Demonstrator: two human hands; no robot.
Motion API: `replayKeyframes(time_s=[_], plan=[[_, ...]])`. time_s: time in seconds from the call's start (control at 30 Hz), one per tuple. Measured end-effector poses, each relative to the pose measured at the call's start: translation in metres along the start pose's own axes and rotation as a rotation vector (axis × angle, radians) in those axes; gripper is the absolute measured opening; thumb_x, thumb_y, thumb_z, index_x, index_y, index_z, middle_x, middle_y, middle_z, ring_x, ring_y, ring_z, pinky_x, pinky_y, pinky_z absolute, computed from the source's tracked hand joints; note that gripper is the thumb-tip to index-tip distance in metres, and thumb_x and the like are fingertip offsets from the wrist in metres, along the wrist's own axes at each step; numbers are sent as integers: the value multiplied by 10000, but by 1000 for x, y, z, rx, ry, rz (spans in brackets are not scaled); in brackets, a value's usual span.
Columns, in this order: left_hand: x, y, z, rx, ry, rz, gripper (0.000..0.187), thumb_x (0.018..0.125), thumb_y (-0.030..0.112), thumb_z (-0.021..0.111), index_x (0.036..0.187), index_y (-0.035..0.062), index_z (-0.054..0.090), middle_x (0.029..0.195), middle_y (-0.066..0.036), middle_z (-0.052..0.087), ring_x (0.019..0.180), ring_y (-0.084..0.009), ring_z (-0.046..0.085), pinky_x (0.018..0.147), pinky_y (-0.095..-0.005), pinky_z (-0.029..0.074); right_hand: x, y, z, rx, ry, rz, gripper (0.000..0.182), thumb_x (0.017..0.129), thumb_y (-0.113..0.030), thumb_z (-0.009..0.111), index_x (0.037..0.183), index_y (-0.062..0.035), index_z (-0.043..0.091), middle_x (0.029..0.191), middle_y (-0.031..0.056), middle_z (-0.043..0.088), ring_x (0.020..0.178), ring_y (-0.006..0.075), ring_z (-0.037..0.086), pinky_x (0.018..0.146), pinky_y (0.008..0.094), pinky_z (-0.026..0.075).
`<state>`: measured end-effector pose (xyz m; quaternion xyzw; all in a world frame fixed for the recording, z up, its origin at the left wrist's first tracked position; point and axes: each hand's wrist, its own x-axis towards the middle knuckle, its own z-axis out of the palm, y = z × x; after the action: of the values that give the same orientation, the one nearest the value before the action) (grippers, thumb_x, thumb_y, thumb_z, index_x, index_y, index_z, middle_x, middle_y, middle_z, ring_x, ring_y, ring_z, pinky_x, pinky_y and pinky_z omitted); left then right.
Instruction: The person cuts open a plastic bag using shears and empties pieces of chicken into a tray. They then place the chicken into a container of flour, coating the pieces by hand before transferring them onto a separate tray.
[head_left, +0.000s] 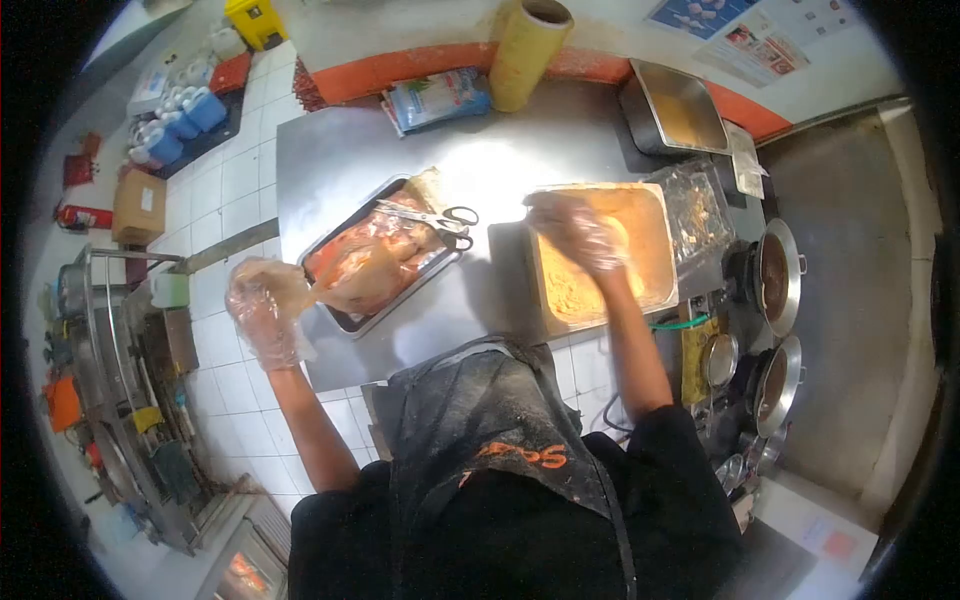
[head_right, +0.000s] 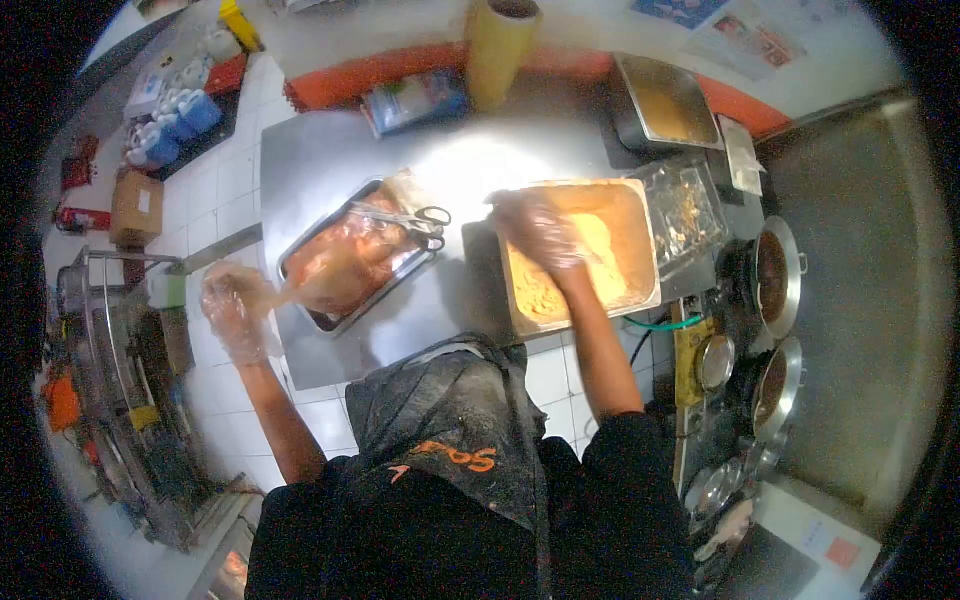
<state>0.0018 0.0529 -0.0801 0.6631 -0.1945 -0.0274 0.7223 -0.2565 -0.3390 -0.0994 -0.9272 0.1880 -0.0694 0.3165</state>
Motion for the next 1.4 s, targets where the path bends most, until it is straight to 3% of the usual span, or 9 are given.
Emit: replayKeyframes(time_s=[0.2,0.53,0.73,0.9,1.03,1.07,1.23,1.3,1.4], plan=[[-3,-7,-12,101,13,-26,475,895,453,680,1053,11,609,946,-66,626,855,-180,650,737,-322,566,-92,133,-55,-281,-217,498,381,961,-329,634,1236,-66,662,1181,152,703,1115,300,667,960,398,523],[-14,21,14,557,171,45,342,973,354,589,1015,19,639,989,-78,649,865,-181,639,785,-323,540,-85,221,38,-571,-53,-125,513,1006,-404,488,1340,-20,555,1438,202,517,1284,338,542,1092,414,419],[-12,18,19,789,236,111,358,1034,345,516,1097,21,655,1067,-125,662,985,-244,618,887,-367,489,-78,191,3,-375,-872,-21,424,1007,-413,474,1191,-63,629,1230,230,625,1181,349,591,1028,461,454],[-19,15,34,491,284,22,367,961,374,601,1067,30,671,1030,-65,671,924,-170,620,817,-327,514,-64,201,52,-536,53,-276,448,997,-382,534,1340,-100,583,1444,161,513,1350,307,469,1131,457,367],[-31,24,55,438,252,69,370,964,378,609,1053,25,676,996,-69,675,907,-178,623,807,-327,518,-91,252,85,-39,-677,-330,524,1036,-448,432,1433,-114,506,1486,221,447,1409,338,394,1190,484,291],[-32,25,59,480,288,114,371,967,375,611,1052,20,677,988,-73,678,893,-179,625,799,-321,520,-101,268,85,901,-773,54,521,1048,-471,395,1436,-141,501,1529,160,424,1450,272,348,1226,452,244],[-26,17,57,426,363,107,357,978,351,609,1047,8,676,993,-85,686,863,-176,627,762,-305,528,-45,167,-5,949,-639,65,593,1046,-531,365,1519,-176,398,1606,73,332,1502,258,248,1256,427,158],[-29,15,57,337,410,43,368,982,356,605,1062,3,667,993,-84,681,854,-172,626,742,-306,532,-23,204,40,-152,-453,-511,686,1018,-593,375,1560,-175,327,1625,89,289,1510,271,218,1260,433,114],[-35,36,77,447,320,95,394,981,380,603,1080,3,657,986,-83,666,852,-176,625,728,-312,536,-28,217,75,-137,-406,-548,782,987,-607,439,1568,-107,284,1622,168,259,1505,279,228,1249,440,145]])
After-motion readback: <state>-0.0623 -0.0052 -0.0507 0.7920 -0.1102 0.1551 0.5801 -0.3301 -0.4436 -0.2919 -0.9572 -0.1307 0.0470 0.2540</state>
